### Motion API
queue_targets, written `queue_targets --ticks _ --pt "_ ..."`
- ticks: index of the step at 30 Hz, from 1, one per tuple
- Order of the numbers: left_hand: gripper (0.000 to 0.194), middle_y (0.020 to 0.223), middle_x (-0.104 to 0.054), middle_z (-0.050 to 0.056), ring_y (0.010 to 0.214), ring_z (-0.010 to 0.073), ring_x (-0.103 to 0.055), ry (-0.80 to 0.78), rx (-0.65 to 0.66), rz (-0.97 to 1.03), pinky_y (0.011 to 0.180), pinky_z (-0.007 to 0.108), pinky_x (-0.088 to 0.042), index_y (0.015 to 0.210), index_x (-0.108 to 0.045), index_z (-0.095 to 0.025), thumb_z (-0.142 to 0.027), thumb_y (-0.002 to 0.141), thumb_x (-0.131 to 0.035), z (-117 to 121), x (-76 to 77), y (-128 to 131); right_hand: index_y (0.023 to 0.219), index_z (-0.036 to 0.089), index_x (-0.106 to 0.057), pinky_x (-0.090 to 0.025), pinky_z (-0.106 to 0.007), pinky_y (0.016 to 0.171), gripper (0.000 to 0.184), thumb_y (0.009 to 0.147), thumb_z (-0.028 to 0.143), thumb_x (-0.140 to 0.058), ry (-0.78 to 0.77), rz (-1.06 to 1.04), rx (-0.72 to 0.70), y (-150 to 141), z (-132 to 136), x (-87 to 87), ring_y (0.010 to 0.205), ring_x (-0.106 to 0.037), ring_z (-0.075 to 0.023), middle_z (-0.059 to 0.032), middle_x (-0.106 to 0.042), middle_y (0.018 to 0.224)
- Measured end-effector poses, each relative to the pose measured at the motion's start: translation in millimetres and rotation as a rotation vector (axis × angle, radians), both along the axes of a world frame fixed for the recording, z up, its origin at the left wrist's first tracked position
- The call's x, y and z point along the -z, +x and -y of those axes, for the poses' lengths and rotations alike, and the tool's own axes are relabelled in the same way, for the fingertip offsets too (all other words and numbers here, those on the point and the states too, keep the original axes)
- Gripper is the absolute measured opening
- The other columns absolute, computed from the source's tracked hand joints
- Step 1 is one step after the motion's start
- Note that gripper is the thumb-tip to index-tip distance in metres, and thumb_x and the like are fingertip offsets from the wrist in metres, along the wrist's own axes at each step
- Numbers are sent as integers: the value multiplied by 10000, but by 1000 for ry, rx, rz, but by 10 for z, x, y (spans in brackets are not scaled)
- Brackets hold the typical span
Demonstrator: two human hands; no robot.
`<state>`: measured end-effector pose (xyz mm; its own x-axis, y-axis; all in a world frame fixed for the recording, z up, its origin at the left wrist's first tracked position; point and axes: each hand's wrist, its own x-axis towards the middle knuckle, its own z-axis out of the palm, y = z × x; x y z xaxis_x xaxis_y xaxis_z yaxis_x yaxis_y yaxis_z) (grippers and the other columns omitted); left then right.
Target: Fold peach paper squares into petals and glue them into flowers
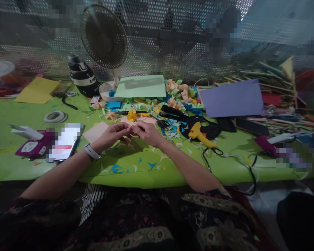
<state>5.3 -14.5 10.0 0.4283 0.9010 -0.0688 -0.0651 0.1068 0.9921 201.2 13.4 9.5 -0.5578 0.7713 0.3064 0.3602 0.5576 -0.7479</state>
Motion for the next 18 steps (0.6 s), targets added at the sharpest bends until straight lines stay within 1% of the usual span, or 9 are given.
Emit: queue_targets --ticks 3,6,10,12,13,15,16,17,18 --pt "488 794 -672 29 704 130 -673 20 -44 9 575 215 -552 857 -622 -136 -570 707 -785 2 16 26 724 206 -500 -344 -272 610 368 953 491 -461 -13 -7 7 -2 -5 35 601 -426 -127 31 -465 627" --pt "466 790 -649 12 689 111 -648 11 -66 22 586 215 -561 856 -621 -138 -543 706 -796 3 32 45 723 203 -522 -367 -274 637 400 950 529 -473 8 -24 58 -29 4 65 640 -460 -137 15 -507 655" --pt "449 770 -637 -2 652 87 -618 -13 -111 47 573 197 -546 835 -628 -139 -514 683 -822 -5 44 45 724 200 -550 -381 -283 664 416 950 539 -467 63 31 99 -6 -5 4 682 -499 -154 -14 -567 700" --pt "433 761 -636 0 659 88 -616 -11 -144 57 578 196 -544 827 -641 -137 -504 686 -823 -22 54 31 725 197 -564 -367 -287 647 415 952 528 -457 87 142 135 99 -55 -91 672 -511 -159 -26 -588 703" --pt "422 760 -638 2 670 92 -619 -9 -157 60 587 201 -548 829 -649 -138 -498 691 -821 -33 61 22 738 196 -577 -353 -288 627 402 954 512 -452 90 216 186 179 -95 -146 655 -514 -159 -31 -601 701" --pt "398 762 -645 8 696 105 -631 -4 -172 63 602 211 -554 832 -660 -143 -486 705 -816 -56 78 3 773 194 -604 -326 -290 601 311 928 446 -509 95 423 371 370 -201 -245 644 -531 -166 -48 -641 730" --pt "388 768 -652 12 710 110 -637 -2 -174 62 607 213 -554 839 -667 -145 -483 713 -811 -68 88 -5 787 191 -613 -321 -292 599 236 902 385 -542 117 549 470 465 -261 -279 681 -555 -181 -68 -663 776" --pt "384 777 -660 18 721 115 -642 -1 -175 60 610 214 -553 847 -674 -147 -482 717 -808 -77 96 -12 804 187 -624 -323 -294 601 185 873 351 -572 118 681 545 552 -320 -298 728 -582 -200 -92 -683 833" --pt "385 788 -669 24 731 119 -648 0 -176 59 614 216 -552 854 -681 -147 -485 719 -807 -85 104 -17 813 185 -634 -330 -295 602 156 837 337 -608 84 803 576 623 -377 -302 762 -603 -218 -106 -696 868"
